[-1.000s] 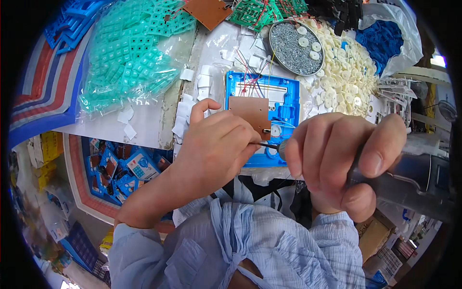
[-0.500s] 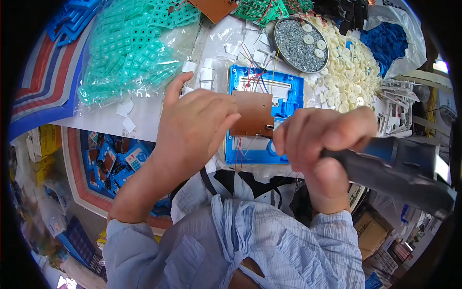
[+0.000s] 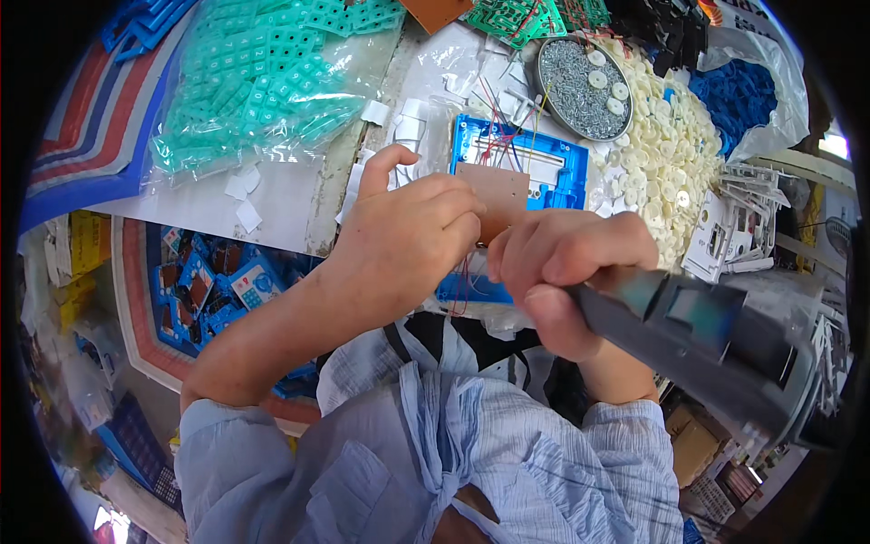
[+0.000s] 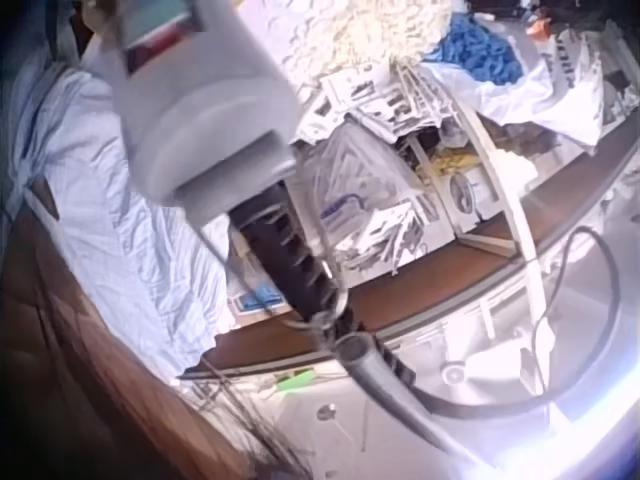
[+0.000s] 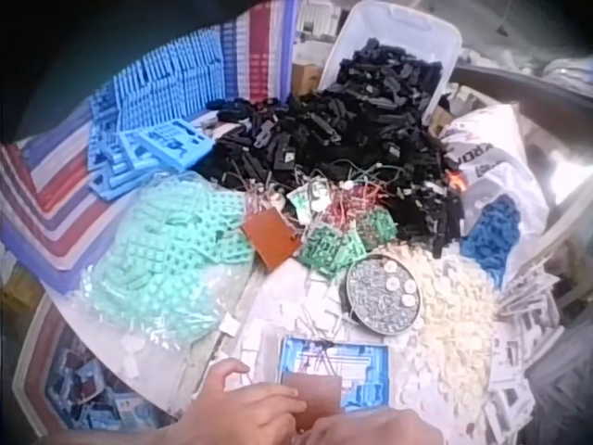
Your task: Assembling an electronic toy or device by mounting a circuit board and various plastic components into a blue housing using an electric screwdriver.
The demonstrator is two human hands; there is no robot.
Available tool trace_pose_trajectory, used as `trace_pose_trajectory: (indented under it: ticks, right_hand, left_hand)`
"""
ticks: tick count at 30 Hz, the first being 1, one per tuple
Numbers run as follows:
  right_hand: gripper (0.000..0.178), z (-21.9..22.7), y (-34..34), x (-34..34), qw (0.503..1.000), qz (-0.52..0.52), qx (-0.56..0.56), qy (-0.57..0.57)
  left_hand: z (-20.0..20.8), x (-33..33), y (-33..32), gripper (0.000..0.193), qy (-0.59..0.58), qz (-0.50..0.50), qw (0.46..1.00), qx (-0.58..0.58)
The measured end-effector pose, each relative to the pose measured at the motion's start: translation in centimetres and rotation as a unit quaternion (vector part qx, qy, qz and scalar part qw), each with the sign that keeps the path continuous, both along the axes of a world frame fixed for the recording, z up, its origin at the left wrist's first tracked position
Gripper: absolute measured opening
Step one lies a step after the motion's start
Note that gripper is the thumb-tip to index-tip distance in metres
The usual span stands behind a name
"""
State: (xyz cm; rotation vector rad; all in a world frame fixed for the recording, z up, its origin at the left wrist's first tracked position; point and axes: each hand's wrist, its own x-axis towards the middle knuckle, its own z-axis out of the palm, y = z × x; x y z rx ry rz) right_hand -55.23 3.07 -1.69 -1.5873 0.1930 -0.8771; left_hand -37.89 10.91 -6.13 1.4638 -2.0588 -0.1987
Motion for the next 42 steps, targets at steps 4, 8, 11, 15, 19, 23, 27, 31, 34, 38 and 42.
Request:
trace_pose_trajectory:
  ticks: [4, 8, 11, 15, 19, 23, 27, 31, 34, 38, 42]
  right_hand:
    - [0.026, -0.3, 0.2, 0.1, 0.999, -0.003, -0.039, 0.022]
    - [0.029, 0.3, 0.0, 0.0, 1.0, -0.005, -0.009, 0.022]
    - [0.032, 1.6, -0.7, -0.5, 0.997, 0.004, 0.081, -0.021]
    - [0.033, 3.8, -1.4, -1.4, 0.991, 0.048, 0.106, -0.061]
    - [0.032, 3.9, -1.6, -2.3, 0.992, 0.045, 0.095, -0.069]
    - [0.032, 3.9, -1.9, -3.1, 0.99, 0.038, 0.093, -0.095]
    - [0.033, 3.6, -3.2, -4.8, 0.989, 0.022, 0.081, -0.121]
    - [0.034, 3.7, -3.8, -5.3, 0.986, 0.0, 0.105, -0.13]
    - [0.034, 3.5, -4.0, -5.3, 0.987, 0.001, 0.107, -0.121]
    - [0.034, 2.9, -3.8, -6.0, 0.987, -0.015, 0.103, -0.119]
    - [0.035, 1.4, -4.8, -4.0, 0.986, 0.022, 0.087, -0.137]
  left_hand:
    - [0.1, 0.6, 0.2, 0.019, -0.005, -0.028, 0.998, 0.056]
    - [0.0, 0.3, 0.2, 0.009, 0.02, -0.021, 0.999, 0.034]
    - [-0.7, 0.0, 0.1, 0.009, 0.06, -0.015, 0.998, 0.008]
    - [-0.2, -1.0, 0.1, 0.011, 0.138, -0.029, 0.99, 0.006]
    - [0.1, -1.6, -0.6, 0.016, 0.168, -0.048, 0.985, -0.002]
    - [0.7, -2.1, -1.8, 0.017, 0.145, -0.075, 0.986, -0.014]
    - [3.0, -1.9, -7.4, 0.019, 0.035, -0.183, 0.982, -0.025]
    - [3.4, -2.5, -19.5, 0.016, -0.086, -0.075, 0.993, -0.017]
    - [0.6, -5.0, -23.7, 0.02, -0.207, -0.063, 0.97, 0.109]
    - [0.9, -6.2, -24.5, 0.024, -0.243, -0.107, 0.948, 0.176]
    - [0.3, -5.9, -24.3, 0.024, -0.251, -0.107, 0.947, 0.171]
